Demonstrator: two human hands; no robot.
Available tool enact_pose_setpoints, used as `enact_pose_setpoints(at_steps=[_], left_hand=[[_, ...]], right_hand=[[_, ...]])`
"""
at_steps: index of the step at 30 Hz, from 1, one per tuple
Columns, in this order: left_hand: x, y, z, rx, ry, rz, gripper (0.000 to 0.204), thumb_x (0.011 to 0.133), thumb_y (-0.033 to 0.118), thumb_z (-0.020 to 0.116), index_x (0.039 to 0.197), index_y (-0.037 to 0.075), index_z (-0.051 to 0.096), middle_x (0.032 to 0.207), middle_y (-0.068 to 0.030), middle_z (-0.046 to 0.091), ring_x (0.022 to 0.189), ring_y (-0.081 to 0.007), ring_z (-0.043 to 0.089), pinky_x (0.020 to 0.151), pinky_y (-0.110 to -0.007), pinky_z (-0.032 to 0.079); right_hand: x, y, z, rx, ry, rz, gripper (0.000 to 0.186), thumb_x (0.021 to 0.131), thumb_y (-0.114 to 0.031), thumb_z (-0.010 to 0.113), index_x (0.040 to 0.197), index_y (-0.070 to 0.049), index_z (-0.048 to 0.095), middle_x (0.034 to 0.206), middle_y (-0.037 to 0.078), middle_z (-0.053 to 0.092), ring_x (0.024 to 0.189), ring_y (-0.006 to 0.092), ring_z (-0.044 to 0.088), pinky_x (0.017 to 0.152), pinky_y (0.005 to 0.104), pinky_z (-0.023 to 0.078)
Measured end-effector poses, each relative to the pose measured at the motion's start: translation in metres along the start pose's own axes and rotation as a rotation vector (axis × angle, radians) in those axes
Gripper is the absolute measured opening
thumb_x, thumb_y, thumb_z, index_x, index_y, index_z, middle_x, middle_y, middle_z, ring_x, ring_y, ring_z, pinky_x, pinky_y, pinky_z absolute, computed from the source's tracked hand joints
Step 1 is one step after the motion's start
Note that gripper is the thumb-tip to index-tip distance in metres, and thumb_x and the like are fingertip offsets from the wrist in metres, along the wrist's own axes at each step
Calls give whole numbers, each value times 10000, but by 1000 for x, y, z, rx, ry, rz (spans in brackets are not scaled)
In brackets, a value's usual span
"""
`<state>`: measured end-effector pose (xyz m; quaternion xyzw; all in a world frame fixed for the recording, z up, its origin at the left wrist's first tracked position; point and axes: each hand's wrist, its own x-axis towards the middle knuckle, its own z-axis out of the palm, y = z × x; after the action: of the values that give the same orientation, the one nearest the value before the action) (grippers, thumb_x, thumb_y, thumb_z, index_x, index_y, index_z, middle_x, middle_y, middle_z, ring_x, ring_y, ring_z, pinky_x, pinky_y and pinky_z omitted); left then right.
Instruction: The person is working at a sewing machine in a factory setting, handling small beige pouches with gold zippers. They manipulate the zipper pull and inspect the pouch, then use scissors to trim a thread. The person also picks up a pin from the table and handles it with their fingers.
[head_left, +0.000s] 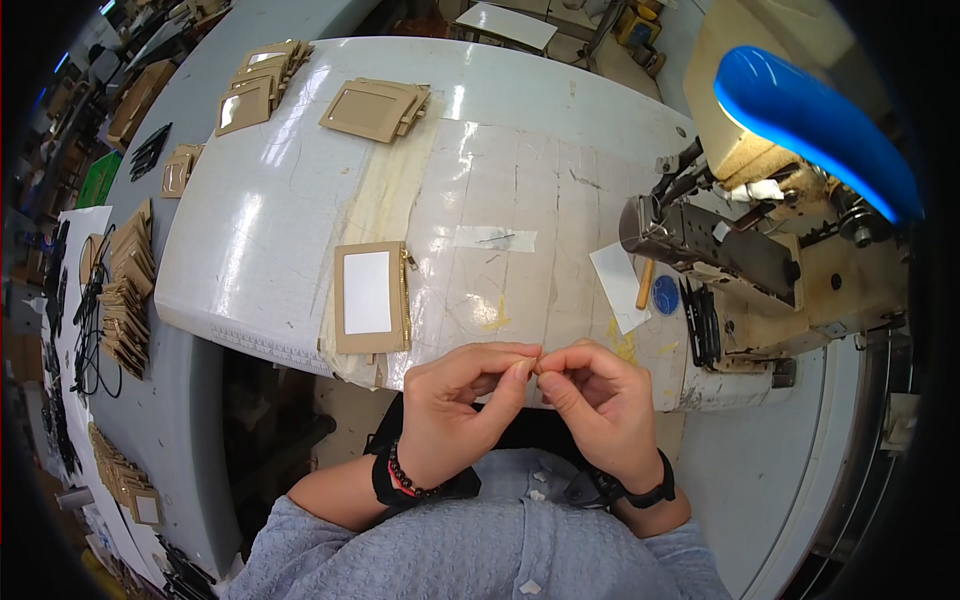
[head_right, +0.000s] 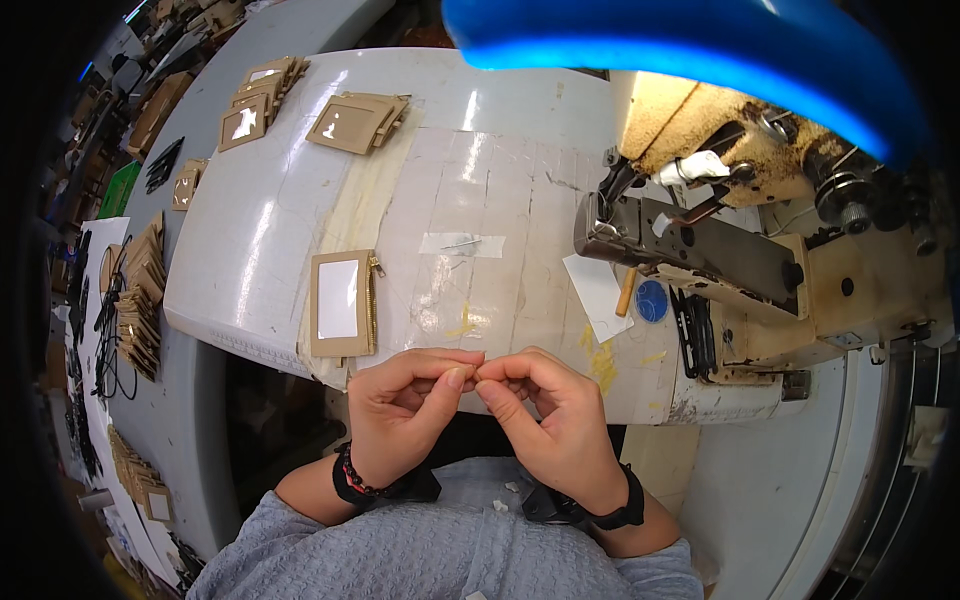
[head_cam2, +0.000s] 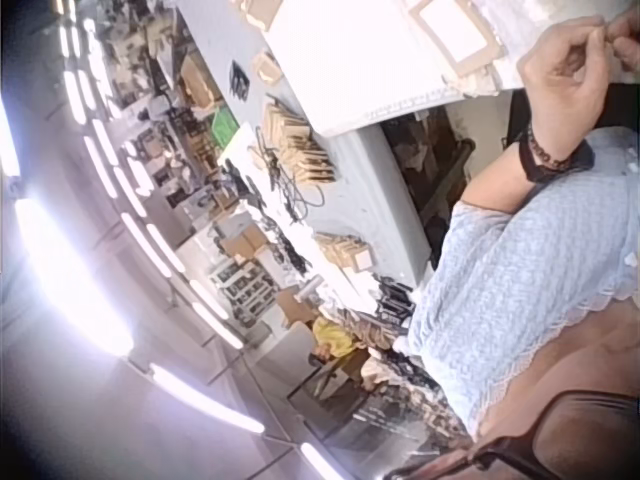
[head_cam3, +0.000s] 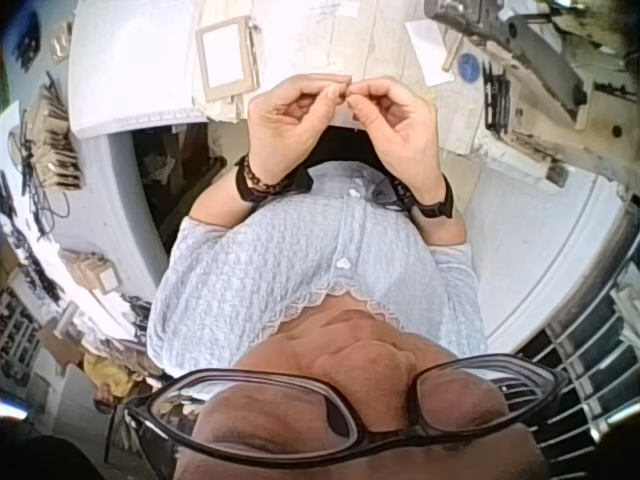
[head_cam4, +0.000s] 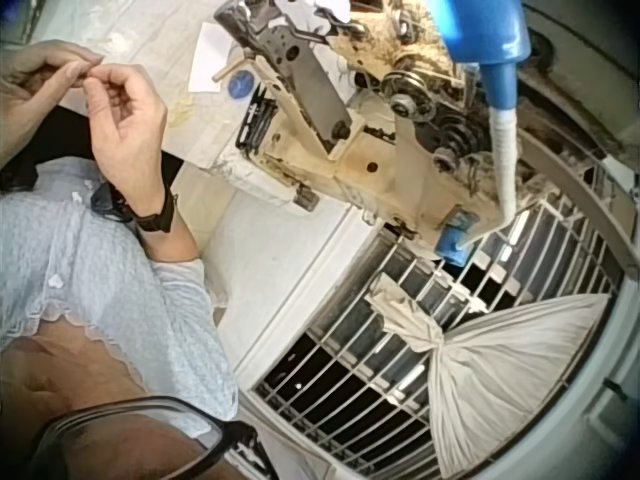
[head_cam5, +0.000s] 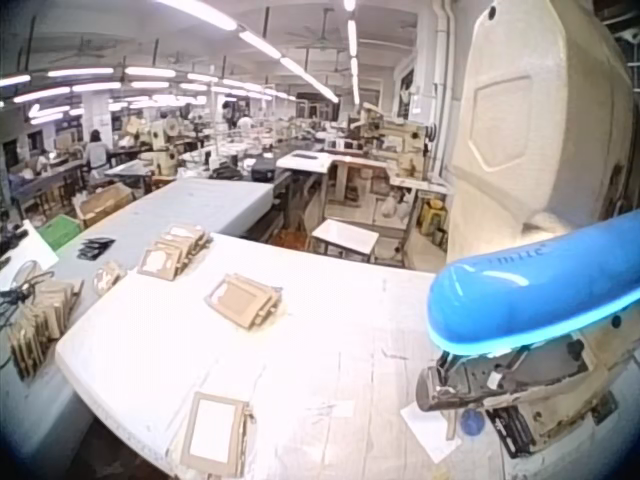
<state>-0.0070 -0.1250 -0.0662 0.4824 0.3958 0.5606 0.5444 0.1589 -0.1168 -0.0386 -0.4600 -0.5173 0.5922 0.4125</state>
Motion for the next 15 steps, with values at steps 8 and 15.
enact_pose_setpoints(at_steps=[8,15], left_hand=[[0,-1,0,-7,-2,-2,115,937,-55,566,1014,-112,630,1104,-221,671,964,-199,679,866,-301,566],[0,-2,0,-37,20,-4,128,913,-46,606,1018,-98,658,1084,-182,685,945,-168,681,838,-274,572]], right_hand=[[0,0,0,23,-2,11,110,919,13,637,1018,60,639,944,76,636,874,106,616,776,235,505],[0,1,0,3,-5,3,105,917,9,641,1012,52,640,939,69,635,869,102,613,770,234,501]])
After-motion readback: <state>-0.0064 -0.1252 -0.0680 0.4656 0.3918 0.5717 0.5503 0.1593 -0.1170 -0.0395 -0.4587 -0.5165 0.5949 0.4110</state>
